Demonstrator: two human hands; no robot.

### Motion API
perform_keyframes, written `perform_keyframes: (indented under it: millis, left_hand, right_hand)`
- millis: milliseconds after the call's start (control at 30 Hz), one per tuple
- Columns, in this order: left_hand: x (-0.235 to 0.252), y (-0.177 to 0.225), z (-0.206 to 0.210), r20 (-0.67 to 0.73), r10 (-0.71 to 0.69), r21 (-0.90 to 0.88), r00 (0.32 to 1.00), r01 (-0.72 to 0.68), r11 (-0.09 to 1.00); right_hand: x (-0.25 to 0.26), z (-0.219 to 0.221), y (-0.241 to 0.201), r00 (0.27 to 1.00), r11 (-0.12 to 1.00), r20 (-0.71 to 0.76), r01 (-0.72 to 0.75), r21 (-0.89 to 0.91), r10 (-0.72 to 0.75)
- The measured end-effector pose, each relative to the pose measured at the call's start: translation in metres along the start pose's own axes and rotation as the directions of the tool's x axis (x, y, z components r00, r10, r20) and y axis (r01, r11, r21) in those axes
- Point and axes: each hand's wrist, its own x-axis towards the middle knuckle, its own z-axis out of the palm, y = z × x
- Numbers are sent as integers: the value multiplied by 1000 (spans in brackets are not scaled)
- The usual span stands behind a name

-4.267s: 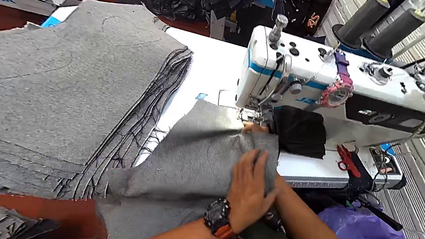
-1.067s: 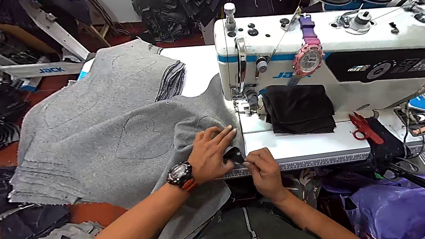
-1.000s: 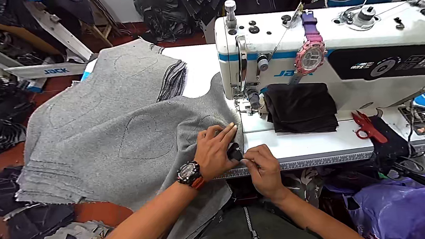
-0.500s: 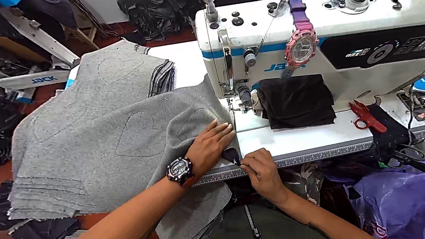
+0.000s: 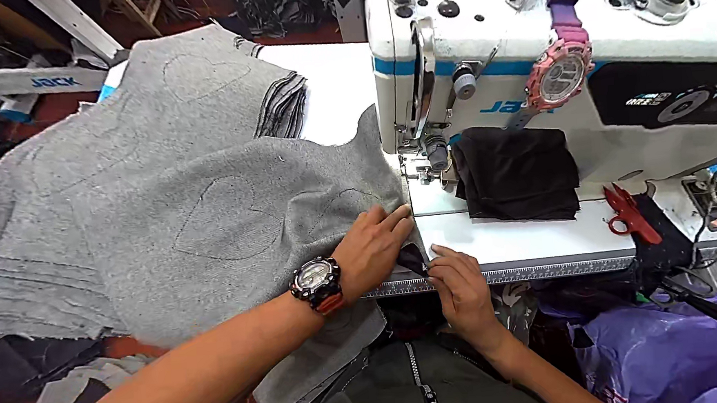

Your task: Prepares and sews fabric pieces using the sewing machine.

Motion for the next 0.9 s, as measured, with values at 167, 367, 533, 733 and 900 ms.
perform_keyframes:
  millis: [167,367,533,733,900]
  left_hand:
    - [-3,-3,2,15,4,-1,1000,-4,1000]
    - [9,-11,-6,108,-18,58,994,12,998]
    - [22,-35,-6,66,46,1,997,-46,999]
    - [44,-79,-7,-1,325,-53,946,-324,944]
    - [61,-120,-6,-78,573,-12,816,-575,818]
  right_hand:
    - [7,-7,5,996,998,63,56,29,-57]
    - [23,-5,14,989,995,119,94,-31,-89]
    - [47,-3,17,983,994,169,89,-68,-77]
    - [72,3,18,979,981,202,65,-182,-28]
    - [89,17,21,987,971,163,39,-236,0]
